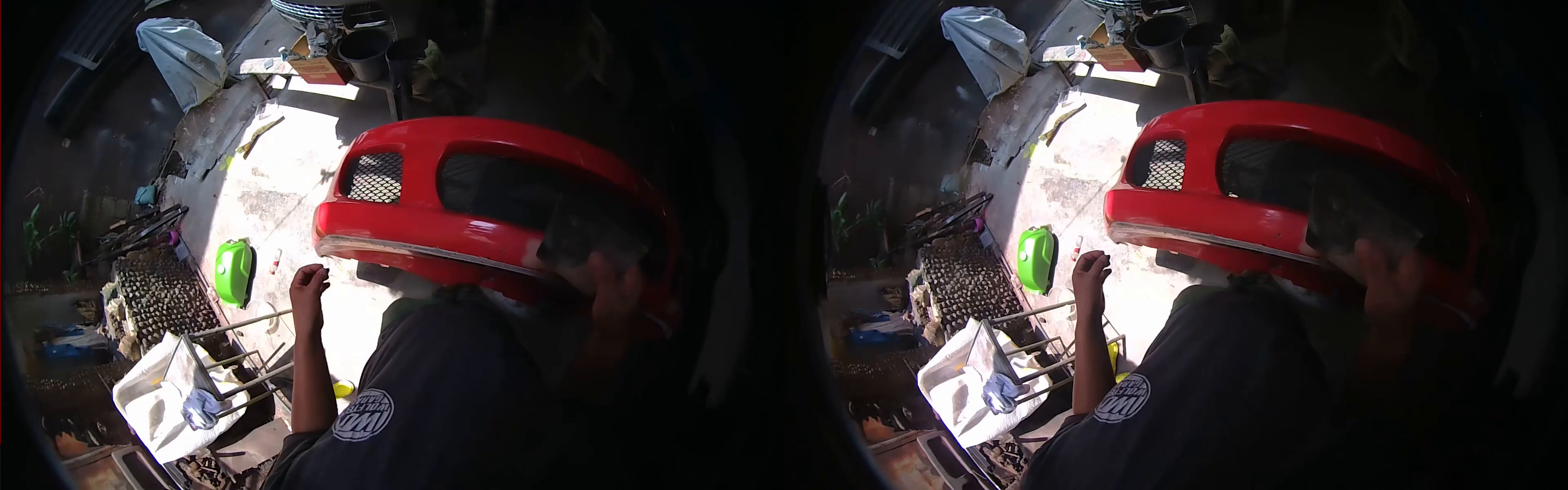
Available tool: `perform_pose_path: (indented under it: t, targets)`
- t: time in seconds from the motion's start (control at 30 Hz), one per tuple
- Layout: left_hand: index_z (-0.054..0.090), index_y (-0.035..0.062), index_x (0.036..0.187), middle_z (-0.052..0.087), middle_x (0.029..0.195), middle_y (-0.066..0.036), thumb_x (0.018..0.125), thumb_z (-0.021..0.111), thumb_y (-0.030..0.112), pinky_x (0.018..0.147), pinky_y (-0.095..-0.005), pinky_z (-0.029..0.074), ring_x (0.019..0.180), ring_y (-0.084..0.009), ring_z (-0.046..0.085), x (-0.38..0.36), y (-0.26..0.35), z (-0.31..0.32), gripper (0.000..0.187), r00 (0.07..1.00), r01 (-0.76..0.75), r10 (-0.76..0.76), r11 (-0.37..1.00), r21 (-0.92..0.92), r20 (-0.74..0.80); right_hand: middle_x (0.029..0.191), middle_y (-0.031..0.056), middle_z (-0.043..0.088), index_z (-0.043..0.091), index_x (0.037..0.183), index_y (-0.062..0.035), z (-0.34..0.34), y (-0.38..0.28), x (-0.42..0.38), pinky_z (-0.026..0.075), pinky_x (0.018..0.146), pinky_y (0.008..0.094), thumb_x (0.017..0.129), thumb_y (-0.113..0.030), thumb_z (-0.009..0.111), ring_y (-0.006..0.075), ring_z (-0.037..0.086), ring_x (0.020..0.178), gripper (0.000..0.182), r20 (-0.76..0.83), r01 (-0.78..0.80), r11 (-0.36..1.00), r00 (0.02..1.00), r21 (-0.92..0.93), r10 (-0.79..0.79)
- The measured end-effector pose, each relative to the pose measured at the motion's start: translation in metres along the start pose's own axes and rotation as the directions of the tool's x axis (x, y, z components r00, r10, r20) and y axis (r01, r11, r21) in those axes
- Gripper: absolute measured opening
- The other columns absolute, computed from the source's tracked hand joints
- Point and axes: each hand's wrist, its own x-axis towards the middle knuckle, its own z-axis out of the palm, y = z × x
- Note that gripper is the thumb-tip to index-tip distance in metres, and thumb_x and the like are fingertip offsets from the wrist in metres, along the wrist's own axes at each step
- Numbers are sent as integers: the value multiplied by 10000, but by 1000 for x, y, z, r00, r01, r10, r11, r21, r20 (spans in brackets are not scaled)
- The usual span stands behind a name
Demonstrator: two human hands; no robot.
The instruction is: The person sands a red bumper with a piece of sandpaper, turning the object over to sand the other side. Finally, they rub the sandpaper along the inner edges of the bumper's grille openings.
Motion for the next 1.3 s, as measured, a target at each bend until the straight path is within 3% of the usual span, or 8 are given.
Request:
perform_pose_path:
  t: [0.17, 0.23, 0.3, 0.33, 0.43, 0.5, 0.73, 1.3]
  targets:
    - [704, 24, 1039, 713, 962, -84, 944, 683, 151, 800, -300, 545, 852, -166, 672, -19, -58, -51, 161, 972, 86, -170, 899, 429, 161, 1268, 84, 636, 576, 1332, 15, 34, -4, -45, 440, 1022, 308, 964, -71, 649, 171, 586, 1156, 385, 110, -145, 981, 985, 126, 132]
    - [661, 66, 1273, 615, 1286, -278, 800, 809, 161, 1050, -495, 479, 1212, -405, 600, -48, -77, -76, 504, 944, -322, 169, 299, 898, 282, 1239, 68, 648, 589, 1310, 2, 47, 3, -69, 458, 990, 295, 967, -62, 643, 147, 597, 1123, 353, 149, -254, 963, 959, 85, 240]
    - [570, 70, 1383, 411, 1505, -279, 774, 830, 147, 1135, -541, 369, 1411, -481, 339, -77, -63, -79, 666, 934, -325, 241, 273, 906, 262, 1215, 55, 657, 600, 1291, -7, 62, 8, -89, 471, 961, 284, 972, -54, 635, 126, 605, 1092, 325, 206, -291, 953, 941, 87, 268]
    - [589, 70, 1370, 497, 1439, -266, 827, 810, 171, 1108, -500, 416, 1366, -436, 445, -87, -66, -84, 596, 928, -324, 278, 266, 908, 249, 1205, 50, 661, 604, 1283, -9, 76, 9, -99, 476, 948, 279, 975, -51, 630, 118, 607, 1078, 312, 241, -283, 952, 938, 120, 248]
    - [596, 50, 1360, 575, 1374, -228, 904, 765, 198, 1066, -441, 463, 1284, -345, 558, -121, -44, -80, 508, 980, -86, -21, 848, 523, 195, 1187, 39, 658, 602, 1289, -10, 113, 15, -137, 480, 926, 280, 1002, -78, 602, 106, 592, 1056, 295, 397, -368, 922, 870, 124, 294]
    - [578, 4, 1371, 624, 1330, -154, 965, 712, 197, 1035, -380, 487, 1239, -240, 599, -152, -20, -69, 469, 914, -31, -80, 964, 266, 398, 1187, 40, 657, 599, 1293, -5, 135, 9, -156, 480, 933, 287, 1015, -95, 587, 108, 584, 1065, 292, 478, -395, 913, 823, 97, 305]
    - [710, 25, 1178, 675, 1125, -98, 903, 763, 170, 847, -326, 510, 1006, -166, 629, -207, 28, -54, 316, 663, -152, -4, 978, 140, 749, 1182, 54, 673, 605, 1263, 10, 182, -15, -215, 484, 972, 300, 1017, -114, 592, 113, 600, 1079, 276, 635, -424, 904, 714, 58, 295]
    - [740, -2, 928, 725, 924, -85, 928, 709, 81, 841, -312, 516, 915, -181, 682, -169, 73, -76, 89, 762, -395, 285, 916, 68, 581, 974, 61, 692, 638, 1159, 8, 173, -6, -188, 507, 819, 313, 1003, -200, 623, 114, 607, 899, 261, 774, -148, 971, 586, -187, 239]
